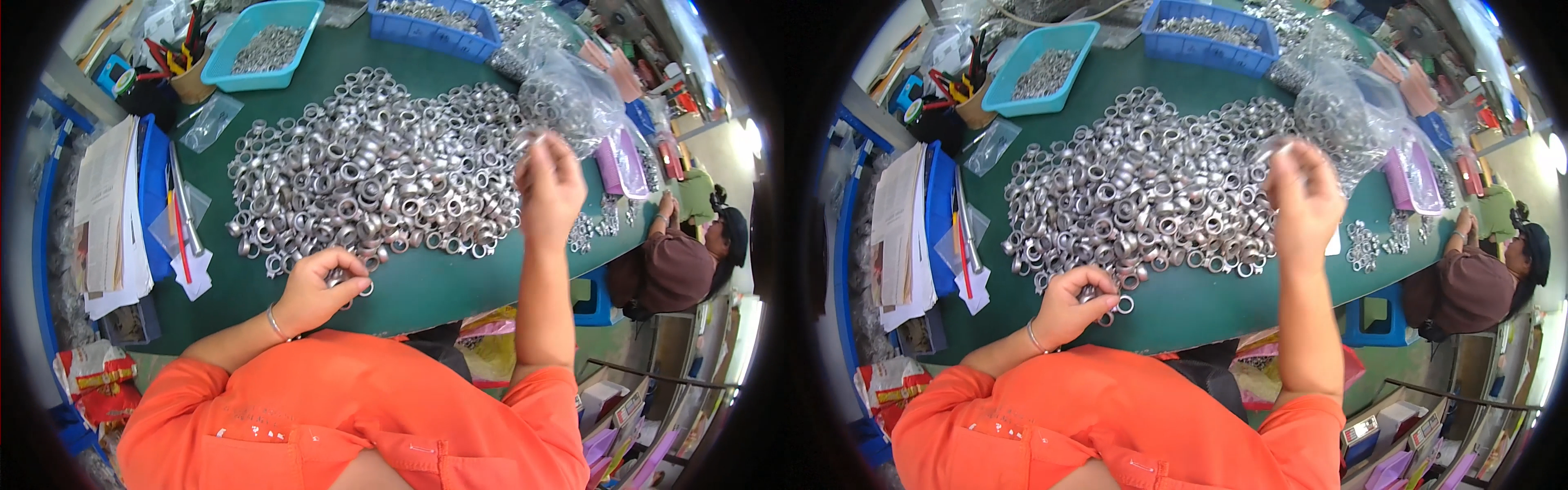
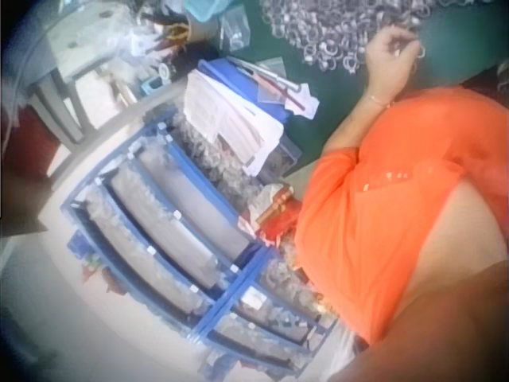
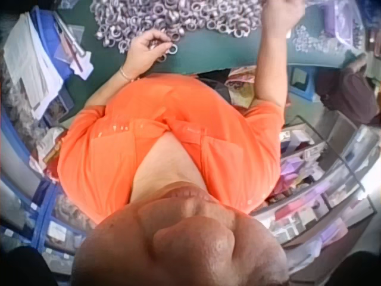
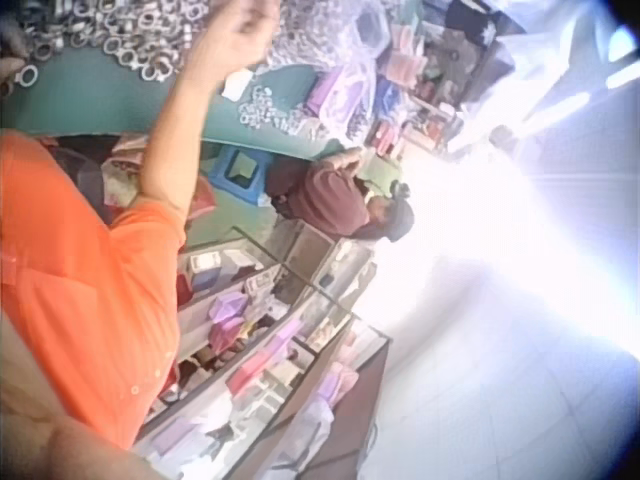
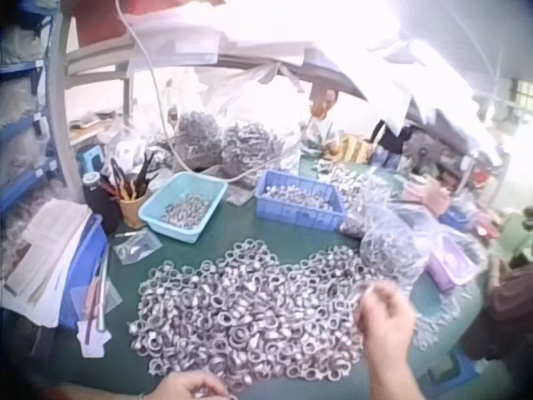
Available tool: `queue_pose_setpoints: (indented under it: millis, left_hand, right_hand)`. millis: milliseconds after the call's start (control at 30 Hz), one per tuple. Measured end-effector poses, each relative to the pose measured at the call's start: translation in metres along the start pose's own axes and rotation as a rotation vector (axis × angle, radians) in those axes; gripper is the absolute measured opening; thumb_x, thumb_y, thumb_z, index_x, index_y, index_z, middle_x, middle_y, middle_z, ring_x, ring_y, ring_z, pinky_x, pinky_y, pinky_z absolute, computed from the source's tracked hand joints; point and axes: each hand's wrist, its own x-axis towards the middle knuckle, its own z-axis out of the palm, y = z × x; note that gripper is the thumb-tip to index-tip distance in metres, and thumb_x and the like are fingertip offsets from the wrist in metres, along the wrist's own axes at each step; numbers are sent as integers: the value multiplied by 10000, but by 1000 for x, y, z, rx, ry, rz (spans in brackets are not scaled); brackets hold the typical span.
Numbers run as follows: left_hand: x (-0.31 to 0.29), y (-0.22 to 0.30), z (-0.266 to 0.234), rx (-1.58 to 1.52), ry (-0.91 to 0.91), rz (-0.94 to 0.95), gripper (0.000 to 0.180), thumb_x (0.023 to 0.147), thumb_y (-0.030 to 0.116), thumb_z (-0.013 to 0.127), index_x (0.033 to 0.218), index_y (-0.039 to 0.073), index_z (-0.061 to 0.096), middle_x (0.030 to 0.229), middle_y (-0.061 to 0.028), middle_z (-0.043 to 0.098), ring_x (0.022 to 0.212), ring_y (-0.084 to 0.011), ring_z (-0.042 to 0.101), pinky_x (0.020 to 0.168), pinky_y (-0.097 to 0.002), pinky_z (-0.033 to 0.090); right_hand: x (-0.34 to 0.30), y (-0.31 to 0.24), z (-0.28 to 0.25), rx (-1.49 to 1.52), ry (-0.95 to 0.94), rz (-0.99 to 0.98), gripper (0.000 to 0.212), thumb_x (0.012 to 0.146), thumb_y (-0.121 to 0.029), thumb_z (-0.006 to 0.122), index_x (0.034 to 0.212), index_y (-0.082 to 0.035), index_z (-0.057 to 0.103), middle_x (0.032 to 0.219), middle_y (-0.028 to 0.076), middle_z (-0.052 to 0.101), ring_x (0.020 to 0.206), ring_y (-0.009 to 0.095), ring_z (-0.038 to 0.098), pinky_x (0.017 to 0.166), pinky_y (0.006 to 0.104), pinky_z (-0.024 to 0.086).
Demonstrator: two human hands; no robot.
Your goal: The person picks up small metal rings and attaches silver clips to them by hand, handling the items one at a time and placing the assembled pieces into a small bag.
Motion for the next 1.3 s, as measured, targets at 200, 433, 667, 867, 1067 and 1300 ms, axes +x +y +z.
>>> queue_pose_setpoints:
  millis: [200, 433, 667, 867, 1067, 1300]
  left_hand:
    - [3, -3, 6, -93, -3, 4, 97, 768, 32, 660, 823, -4, 589, 827, -17, 591, 624, -51, 548, 514, -183, 464]
    - [3, -4, -2, -222, 133, 111, 150, 873, 28, 513, 1022, 13, 529, 797, -15, 564, 601, -33, 485, 531, -174, 417]
    - [43, 25, 49, 406, -294, 886, 206, 744, 110, 649, 930, 49, 583, 942, -107, 536, 892, -278, 527, 805, -356, 404]
    - [40, 16, 30, 364, -104, 688, 123, 767, -47, 567, 878, -5, 599, 939, -112, 564, 866, -215, 569, 770, -312, 453]
    - [32, -4, 18, 73, -25, 407, 107, 819, -43, 566, 923, -34, 587, 937, -68, 545, 782, -99, 567, 688, -196, 452]
    - [20, 16, -8, 505, -174, 256, 58, 772, 26, 626, 827, 12, 619, 758, -43, 577, 621, -84, 541, 568, -199, 430]
  right_hand:
    - [138, -11, -69, -147, 378, -260, 323, 793, -179, 673, 991, 57, 576, 717, 45, 601, 535, 74, 526, 442, 181, 369]
    - [83, 1, -31, 125, 22, 153, 271, 865, -272, 548, 867, -3, 577, 679, 46, 581, 465, 100, 473, 394, 202, 349]
    - [-114, 9, 24, 875, -250, 1321, 546, 916, -510, 313, 1056, -27, 528, 947, 86, 588, 813, 203, 591, 672, 329, 501]
    - [-152, 27, -89, 1104, -74, 835, 158, 868, -211, 508, 859, -56, 537, 880, 85, 504, 648, 149, 457, 402, 192, 337]
    - [-256, 110, -271, 524, 1045, 890, 243, 876, -295, 488, 1019, -101, 516, 967, 106, 522, 842, 203, 531, 538, 309, 449]
    - [-280, 146, -298, -495, 837, 758, 369, 878, -289, 476, 1190, -92, 462, 1067, 89, 546, 937, 210, 530, 706, 353, 454]
